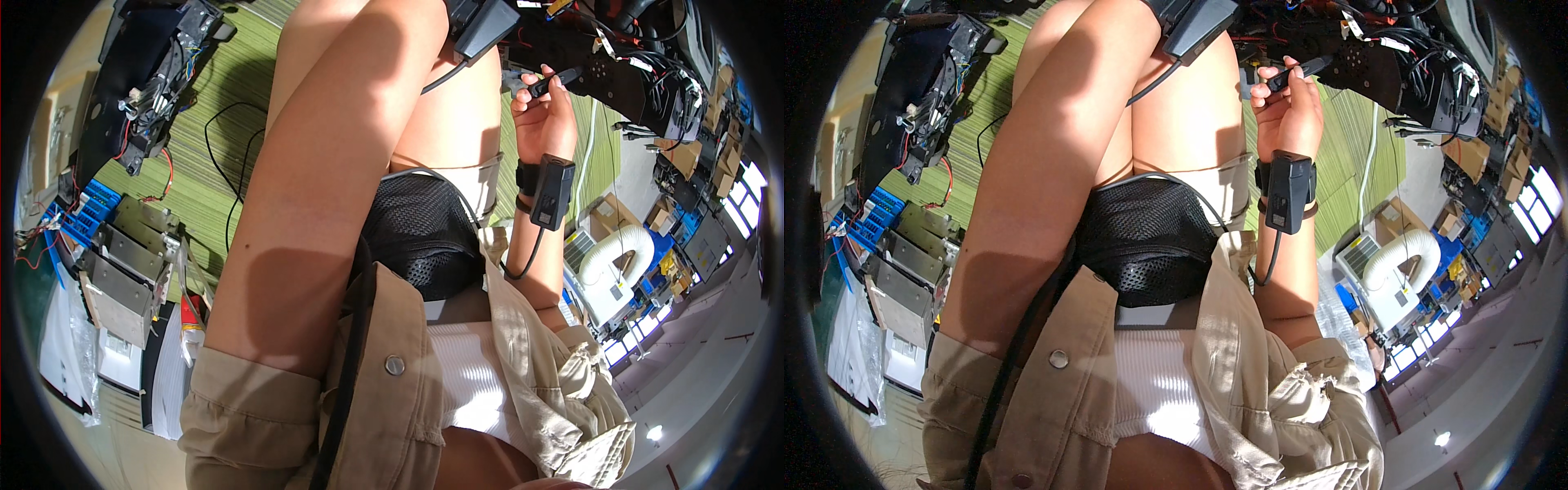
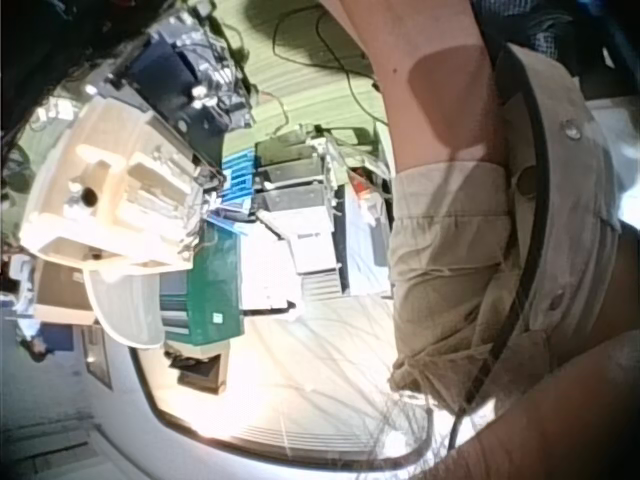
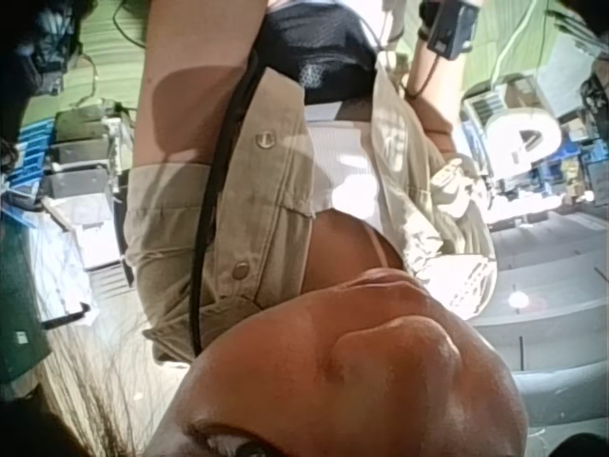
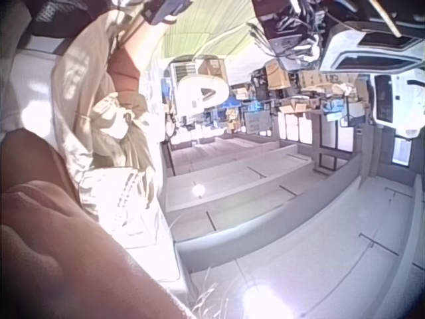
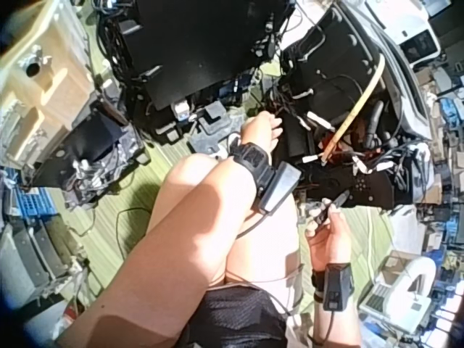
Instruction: Connecting electrical wires and terminal connectors to electronic components.
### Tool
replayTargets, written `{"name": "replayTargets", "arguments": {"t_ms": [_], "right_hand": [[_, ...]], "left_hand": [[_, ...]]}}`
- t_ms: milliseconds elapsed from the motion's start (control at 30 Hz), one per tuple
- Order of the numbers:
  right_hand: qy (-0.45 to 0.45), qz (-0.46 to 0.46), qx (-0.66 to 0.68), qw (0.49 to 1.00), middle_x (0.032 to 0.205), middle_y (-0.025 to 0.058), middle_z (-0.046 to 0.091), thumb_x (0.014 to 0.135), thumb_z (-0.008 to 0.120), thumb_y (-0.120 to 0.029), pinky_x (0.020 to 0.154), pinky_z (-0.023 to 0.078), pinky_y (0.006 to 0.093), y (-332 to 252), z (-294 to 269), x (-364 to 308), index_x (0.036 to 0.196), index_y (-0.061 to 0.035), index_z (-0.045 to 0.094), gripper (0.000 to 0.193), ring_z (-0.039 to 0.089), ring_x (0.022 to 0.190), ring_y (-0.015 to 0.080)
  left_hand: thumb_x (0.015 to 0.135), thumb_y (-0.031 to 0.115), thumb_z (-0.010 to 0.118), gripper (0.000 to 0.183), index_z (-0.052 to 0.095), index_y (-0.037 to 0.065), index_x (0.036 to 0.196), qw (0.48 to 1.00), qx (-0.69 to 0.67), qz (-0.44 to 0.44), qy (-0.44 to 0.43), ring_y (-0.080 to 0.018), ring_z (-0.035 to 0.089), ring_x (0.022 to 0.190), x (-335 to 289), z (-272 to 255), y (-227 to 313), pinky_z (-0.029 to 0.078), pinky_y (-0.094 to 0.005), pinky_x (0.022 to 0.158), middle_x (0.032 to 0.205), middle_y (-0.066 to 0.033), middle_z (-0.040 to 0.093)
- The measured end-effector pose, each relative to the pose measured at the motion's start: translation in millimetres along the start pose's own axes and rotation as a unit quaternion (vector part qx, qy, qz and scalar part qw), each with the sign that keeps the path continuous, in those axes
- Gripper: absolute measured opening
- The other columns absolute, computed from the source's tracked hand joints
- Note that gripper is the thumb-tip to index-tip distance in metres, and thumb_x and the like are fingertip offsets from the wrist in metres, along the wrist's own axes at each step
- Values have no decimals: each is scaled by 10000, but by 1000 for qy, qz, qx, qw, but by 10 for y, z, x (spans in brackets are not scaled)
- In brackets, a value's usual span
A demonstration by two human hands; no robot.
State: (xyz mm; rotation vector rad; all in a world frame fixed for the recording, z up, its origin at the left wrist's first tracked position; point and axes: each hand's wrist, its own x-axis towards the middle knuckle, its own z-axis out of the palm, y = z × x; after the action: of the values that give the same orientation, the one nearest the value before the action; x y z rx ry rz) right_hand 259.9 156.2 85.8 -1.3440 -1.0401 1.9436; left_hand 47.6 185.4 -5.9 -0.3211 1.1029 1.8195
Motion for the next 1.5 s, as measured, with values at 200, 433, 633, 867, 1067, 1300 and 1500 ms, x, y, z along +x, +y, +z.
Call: {"name": "replayTargets", "arguments": {"t_ms": [200,433,633,867,1067,1300,1500], "right_hand": [[-1,-39,-40,998,838,131,573,891,448,-169,557,417,266,-4,101,-46,1049,-12,459,223,514,607,171],[-18,-8,15,1000,826,114,566,884,465,-177,566,409,263,1,51,-1,1052,-28,471,225,511,613,167],[-17,8,31,999,809,98,562,887,451,-155,545,417,246,36,112,-134,1032,-44,469,184,495,582,143],[-4,-29,62,998,806,121,564,861,444,-42,579,461,276,133,156,-281,1053,-38,409,195,509,552,139],[11,-102,78,992,796,96,556,861,458,-31,511,430,216,298,101,-249,1092,-21,375,246,486,515,97],[-15,-140,26,990,774,59,534,874,464,-56,488,392,181,367,98,-200,1138,-8,370,284,441,522,62],[-19,-151,18,988,781,55,534,878,457,-58,498,391,180,356,84,-215,1134,-5,372,275,444,537,60]], "left_hand": [[805,275,447,293,538,73,996,1000,1,-7,3,-187,563,837,6,-8,-21,401,-330,751,978,-62,617],[805,281,450,251,541,103,957,1000,-13,-5,3,-150,560,763,41,-17,15,402,-289,631,921,-33,623],[786,265,511,216,545,115,937,999,-3,-34,32,-123,562,769,-355,71,283,432,-262,639,900,-30,617],[777,250,520,140,541,143,864,993,-92,-75,2,-103,537,678,-400,-32,232,422,-258,610,808,25,609],[788,250,532,169,542,119,893,992,-107,-47,-52,-119,519,723,-715,-132,481,420,-265,654,864,18,589],[811,238,546,214,542,112,984,983,-73,112,-128,-126,538,737,-1300,65,1023,441,-273,669,915,-13,588],[832,301,505,326,503,92,1083,812,35,463,-353,-217,521,901,-2628,756,2094,403,-374,814,1068,-106,534]]}}
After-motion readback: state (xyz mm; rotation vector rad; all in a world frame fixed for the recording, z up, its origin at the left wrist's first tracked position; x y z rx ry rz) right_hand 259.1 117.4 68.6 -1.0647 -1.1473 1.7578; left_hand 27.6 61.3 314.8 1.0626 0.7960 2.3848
